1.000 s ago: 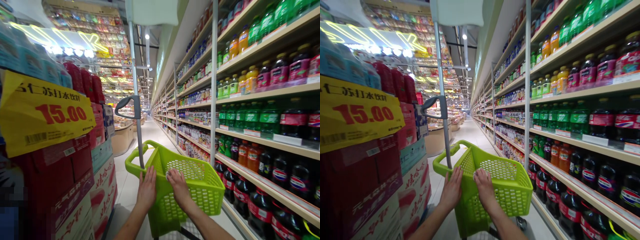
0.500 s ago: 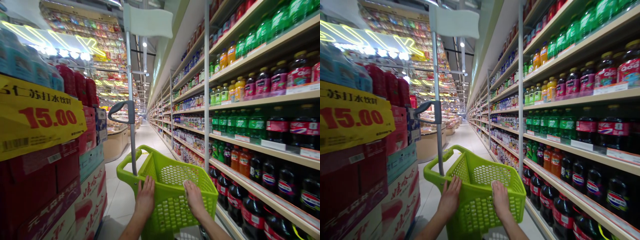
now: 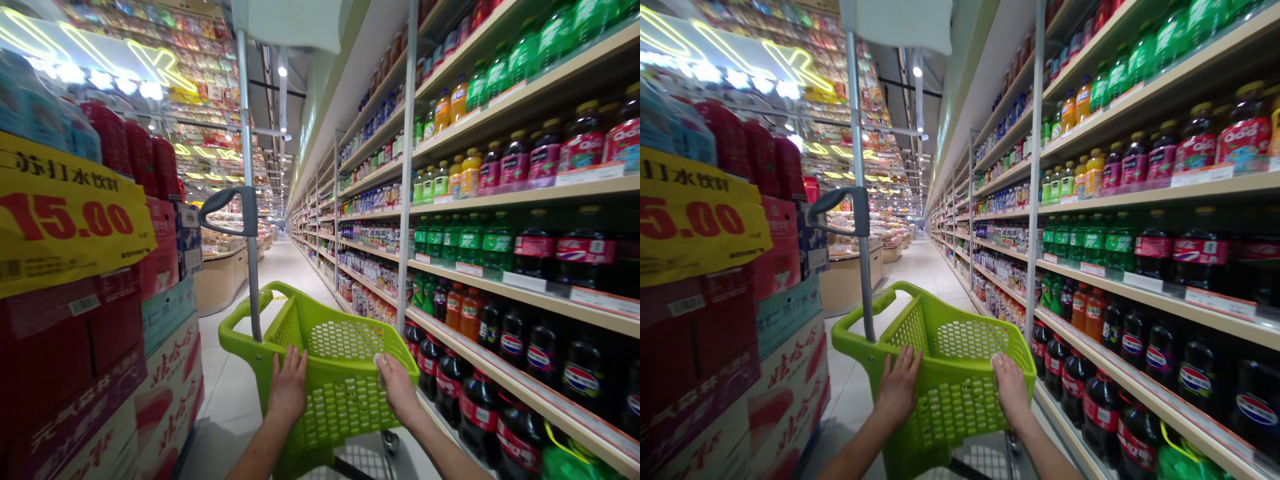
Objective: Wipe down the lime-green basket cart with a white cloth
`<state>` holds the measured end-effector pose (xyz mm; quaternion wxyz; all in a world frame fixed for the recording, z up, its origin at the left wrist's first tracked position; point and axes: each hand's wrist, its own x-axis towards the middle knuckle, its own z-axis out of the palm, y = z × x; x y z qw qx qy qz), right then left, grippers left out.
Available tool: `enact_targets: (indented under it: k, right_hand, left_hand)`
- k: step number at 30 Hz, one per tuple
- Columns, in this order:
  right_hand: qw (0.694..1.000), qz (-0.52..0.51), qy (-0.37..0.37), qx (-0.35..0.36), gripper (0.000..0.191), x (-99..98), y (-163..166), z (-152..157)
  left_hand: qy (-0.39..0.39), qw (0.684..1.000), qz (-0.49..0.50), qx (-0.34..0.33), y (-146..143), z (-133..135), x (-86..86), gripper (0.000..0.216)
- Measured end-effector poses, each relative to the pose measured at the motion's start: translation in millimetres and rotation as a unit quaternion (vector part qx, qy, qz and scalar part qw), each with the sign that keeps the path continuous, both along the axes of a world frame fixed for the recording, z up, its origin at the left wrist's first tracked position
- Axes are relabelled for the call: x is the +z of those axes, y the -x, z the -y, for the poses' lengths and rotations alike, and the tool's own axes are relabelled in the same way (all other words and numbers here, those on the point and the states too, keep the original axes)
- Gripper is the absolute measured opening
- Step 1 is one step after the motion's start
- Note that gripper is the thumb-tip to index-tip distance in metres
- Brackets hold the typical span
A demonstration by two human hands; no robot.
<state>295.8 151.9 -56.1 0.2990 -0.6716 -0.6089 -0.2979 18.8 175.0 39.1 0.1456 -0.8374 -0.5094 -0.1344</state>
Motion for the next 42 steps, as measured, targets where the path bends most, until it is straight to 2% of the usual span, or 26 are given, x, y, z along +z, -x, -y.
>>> enact_targets:
  k: [4,6,8,12,14,16,21,23,27,29,31,34,36,38,42]
  right_hand:
    - [0.996,0.037,0.008,0.083,0.036,13.5,49.9,-11.3]
    - [0.992,0.051,0.014,0.116,0.036,19.1,62.7,-13.1]
    - [0.994,0.042,0.023,0.099,0.037,18.8,51.1,-6.8]
    - [0.999,-0.021,0.031,-0.01,0.039,5.1,-11.0,17.9]
    - [0.997,-0.053,0.025,-0.039,0.039,-0.8,-26.9,24.7]
    - [0.998,-0.065,0.015,-0.022,0.04,-3.1,-20.8,23.4]
    - [0.994,-0.04,0.011,0.099,0.05,-0.3,18.2,11.7]
    - [0.995,-0.051,0.008,0.082,0.048,-2.8,7.7,16.7]
    - [0.995,-0.096,-0.021,-0.024,0.042,-14.3,-40.1,30.4]
    - [0.993,-0.108,-0.03,-0.044,0.042,-16.4,-44.2,28.0]
    - [0.994,-0.106,-0.03,-0.024,0.044,-13.6,-24.9,18.7]
    - [0.994,-0.082,-0.01,0.069,0.051,-4.6,20.9,2.6]
    - [0.99,-0.072,0.005,0.118,0.052,-0.7,34.1,-2.1]
    - [0.99,-0.081,0.009,0.115,0.049,-2.1,21.1,0.9]
    - [0.992,-0.127,-0.015,0.003,0.044,-16.1,-43.9,18.3]
  left_hand:
    - [-0.002,1.0,0.01,0.003,-3.8,4.4,-0.2,0.069]
    - [-0.008,1.0,0.008,-0.004,-2.2,6.8,-0.7,0.069]
    - [-0.012,1.0,0.003,-0.009,0.0,8.8,-2.0,0.069]
    - [-0.011,1.0,-0.01,-0.014,0.9,9.9,-6.2,0.072]
    - [-0.011,1.0,-0.018,-0.009,-0.8,9.7,-7.8,0.073]
    - [-0.008,1.0,-0.026,0.001,-2.6,9.7,-8.4,0.074]
    - [-0.003,1.0,-0.025,0.0,-2.6,11.4,-6.8,0.075]
    - [0.001,1.0,-0.022,-0.002,-1.5,12.2,-6.9,0.074]
    - [0.007,1.0,-0.022,-0.005,-0.9,12.3,-9.7,0.075]
    - [0.009,1.0,-0.021,-0.005,-1.1,11.4,-11.2,0.076]
    - [0.008,1.0,-0.021,-0.001,-1.1,10.4,-12.0,0.077]
    - [0.007,1.0,-0.02,-0.001,0.6,9.5,-12.3,0.076]
    - [0.008,1.0,-0.015,-0.005,2.3,9.2,-12.7,0.076]
    - [0.006,1.0,-0.009,-0.008,3.7,9.1,-14.1,0.075]
    - [-0.008,1.0,-0.003,-0.007,3.0,8.4,-19.4,0.073]
